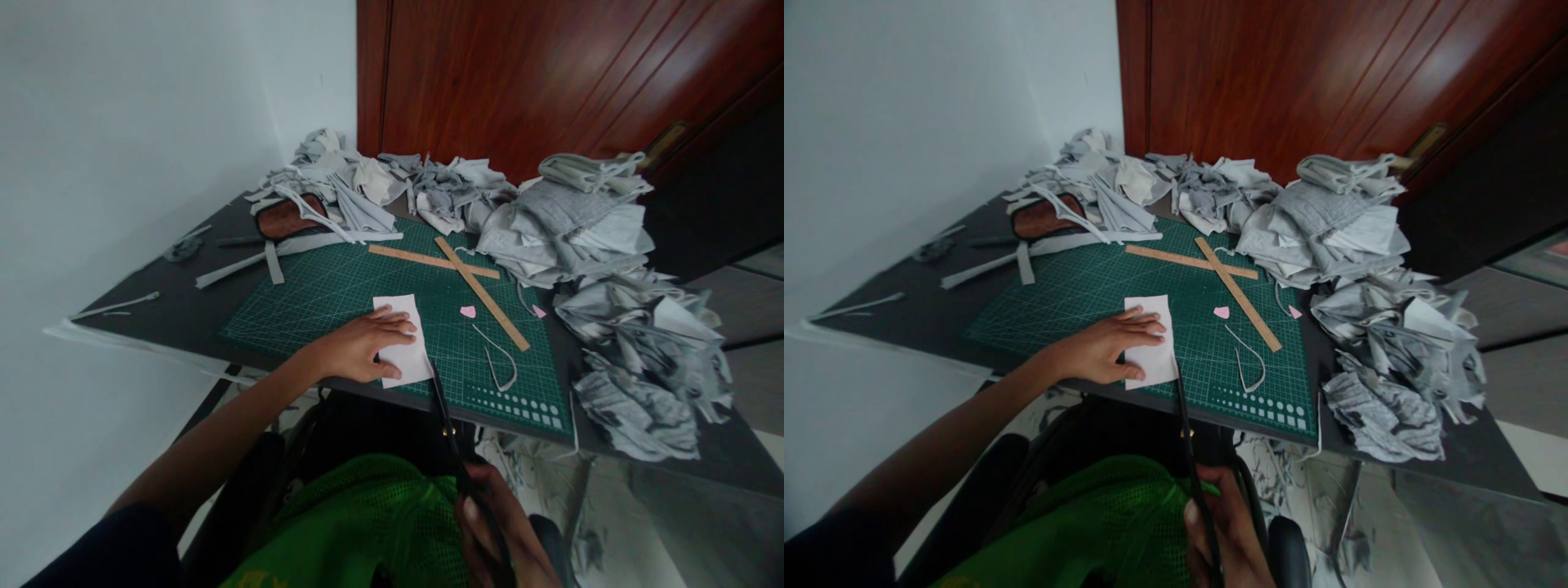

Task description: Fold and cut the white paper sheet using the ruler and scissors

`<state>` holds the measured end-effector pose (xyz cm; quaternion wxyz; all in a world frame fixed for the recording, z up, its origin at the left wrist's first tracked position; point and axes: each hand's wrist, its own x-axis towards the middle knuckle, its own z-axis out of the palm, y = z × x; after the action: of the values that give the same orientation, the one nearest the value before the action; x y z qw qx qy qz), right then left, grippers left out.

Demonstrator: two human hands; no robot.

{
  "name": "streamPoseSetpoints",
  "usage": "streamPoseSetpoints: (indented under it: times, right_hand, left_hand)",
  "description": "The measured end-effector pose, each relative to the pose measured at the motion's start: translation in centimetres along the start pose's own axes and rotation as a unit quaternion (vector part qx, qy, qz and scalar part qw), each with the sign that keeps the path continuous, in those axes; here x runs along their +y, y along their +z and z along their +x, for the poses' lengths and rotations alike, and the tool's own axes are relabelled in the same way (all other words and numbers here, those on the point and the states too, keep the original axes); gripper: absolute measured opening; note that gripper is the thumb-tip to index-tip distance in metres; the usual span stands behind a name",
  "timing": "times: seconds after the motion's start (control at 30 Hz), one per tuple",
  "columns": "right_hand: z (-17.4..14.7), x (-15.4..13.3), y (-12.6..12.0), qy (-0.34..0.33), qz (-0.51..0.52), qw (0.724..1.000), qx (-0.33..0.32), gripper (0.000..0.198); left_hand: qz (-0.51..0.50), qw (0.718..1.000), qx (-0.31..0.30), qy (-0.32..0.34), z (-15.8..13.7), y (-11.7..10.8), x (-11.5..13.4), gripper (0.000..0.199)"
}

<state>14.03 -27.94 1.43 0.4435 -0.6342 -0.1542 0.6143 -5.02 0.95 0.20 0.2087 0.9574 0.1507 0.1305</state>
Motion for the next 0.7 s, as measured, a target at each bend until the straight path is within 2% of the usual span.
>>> streamPoseSetpoints:
  times: [0.27,0.7]
  right_hand:
    - [0.09,-0.31,0.2,-0.003,-0.034,0.999,-0.007,0.071]
    - [-0.03,-0.45,0.5,-0.013,-0.002,1.0,-0.007,0.059]
  left_hand:
    - [-0.002,1.0,0.003,-0.009,-0.04,0.09,0.07,0.06]
    - [-0.004,1.0,0.009,-0.002,0.06,-0.02,0.17,0.058]
